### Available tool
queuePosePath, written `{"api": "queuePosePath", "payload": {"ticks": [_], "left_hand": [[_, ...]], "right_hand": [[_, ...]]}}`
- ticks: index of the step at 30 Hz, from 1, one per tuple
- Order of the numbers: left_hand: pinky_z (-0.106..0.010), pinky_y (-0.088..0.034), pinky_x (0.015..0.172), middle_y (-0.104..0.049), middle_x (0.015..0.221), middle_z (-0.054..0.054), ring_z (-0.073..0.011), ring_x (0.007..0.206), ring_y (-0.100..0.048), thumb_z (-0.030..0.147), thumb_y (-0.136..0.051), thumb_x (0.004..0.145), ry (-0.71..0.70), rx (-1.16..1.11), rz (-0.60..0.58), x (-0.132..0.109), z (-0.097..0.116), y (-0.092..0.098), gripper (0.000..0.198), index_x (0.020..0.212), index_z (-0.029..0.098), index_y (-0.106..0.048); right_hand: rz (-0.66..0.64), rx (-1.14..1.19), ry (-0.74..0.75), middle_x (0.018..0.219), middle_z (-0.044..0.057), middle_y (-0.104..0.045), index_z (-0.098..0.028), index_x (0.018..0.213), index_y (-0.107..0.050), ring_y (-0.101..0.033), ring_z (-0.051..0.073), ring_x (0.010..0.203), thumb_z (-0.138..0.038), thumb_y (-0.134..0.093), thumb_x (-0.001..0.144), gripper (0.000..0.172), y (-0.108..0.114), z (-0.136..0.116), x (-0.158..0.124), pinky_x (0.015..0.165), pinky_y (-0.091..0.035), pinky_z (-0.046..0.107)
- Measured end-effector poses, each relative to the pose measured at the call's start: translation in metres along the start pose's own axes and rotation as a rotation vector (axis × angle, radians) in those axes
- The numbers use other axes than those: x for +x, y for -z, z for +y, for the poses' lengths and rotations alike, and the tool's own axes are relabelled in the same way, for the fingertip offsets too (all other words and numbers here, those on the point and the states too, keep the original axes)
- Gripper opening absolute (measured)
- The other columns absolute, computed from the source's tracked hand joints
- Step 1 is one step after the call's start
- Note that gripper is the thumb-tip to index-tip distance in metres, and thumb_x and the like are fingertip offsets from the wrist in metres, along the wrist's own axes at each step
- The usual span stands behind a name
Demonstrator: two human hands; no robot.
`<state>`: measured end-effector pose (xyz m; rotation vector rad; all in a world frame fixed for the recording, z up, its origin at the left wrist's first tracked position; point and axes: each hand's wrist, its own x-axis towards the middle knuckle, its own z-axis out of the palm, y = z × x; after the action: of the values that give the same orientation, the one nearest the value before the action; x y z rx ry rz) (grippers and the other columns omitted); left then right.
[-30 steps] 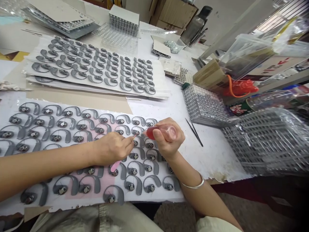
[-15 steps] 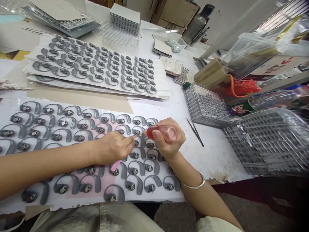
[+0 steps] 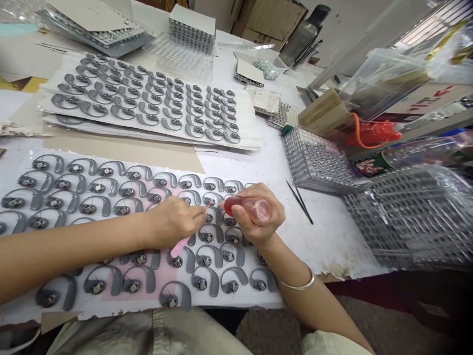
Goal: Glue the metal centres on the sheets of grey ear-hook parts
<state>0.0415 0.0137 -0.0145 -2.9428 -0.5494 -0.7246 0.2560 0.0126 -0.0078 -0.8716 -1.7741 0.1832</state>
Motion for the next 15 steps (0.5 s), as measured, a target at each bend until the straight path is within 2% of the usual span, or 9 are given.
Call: {"api": "queuePosePath", "payload": {"ticks": [7, 15], "left_hand": [[-0.019, -0.050, 0.054, -0.068, 0.074, -0.005, -0.0124, 0.062, -0.063, 0.015, -0.048, 0.087, 0.136, -0.221, -0.099, 0.002, -0.011, 0.009, 0.015, 0.082, 0.015, -0.062], [-0.021, -0.052, 0.065, -0.072, 0.085, -0.005, -0.0147, 0.073, -0.068, 0.013, -0.053, 0.082, 0.269, -0.447, -0.117, 0.003, -0.018, 0.010, 0.018, 0.090, 0.016, -0.068]], "right_hand": [[-0.003, 0.015, 0.003, 0.066, 0.001, -0.058, -0.019, 0.086, -0.059, -0.055, 0.015, 0.058, -0.023, -0.069, 0.073, 0.017, -0.002, -0.002, 0.003, 0.050, -0.047, 0.030], [-0.001, -0.003, 0.020, 0.069, 0.002, -0.059, -0.019, 0.087, -0.058, -0.056, 0.016, 0.059, -0.026, -0.069, 0.073, 0.019, -0.002, -0.002, 0.001, 0.050, -0.048, 0.031]]}}
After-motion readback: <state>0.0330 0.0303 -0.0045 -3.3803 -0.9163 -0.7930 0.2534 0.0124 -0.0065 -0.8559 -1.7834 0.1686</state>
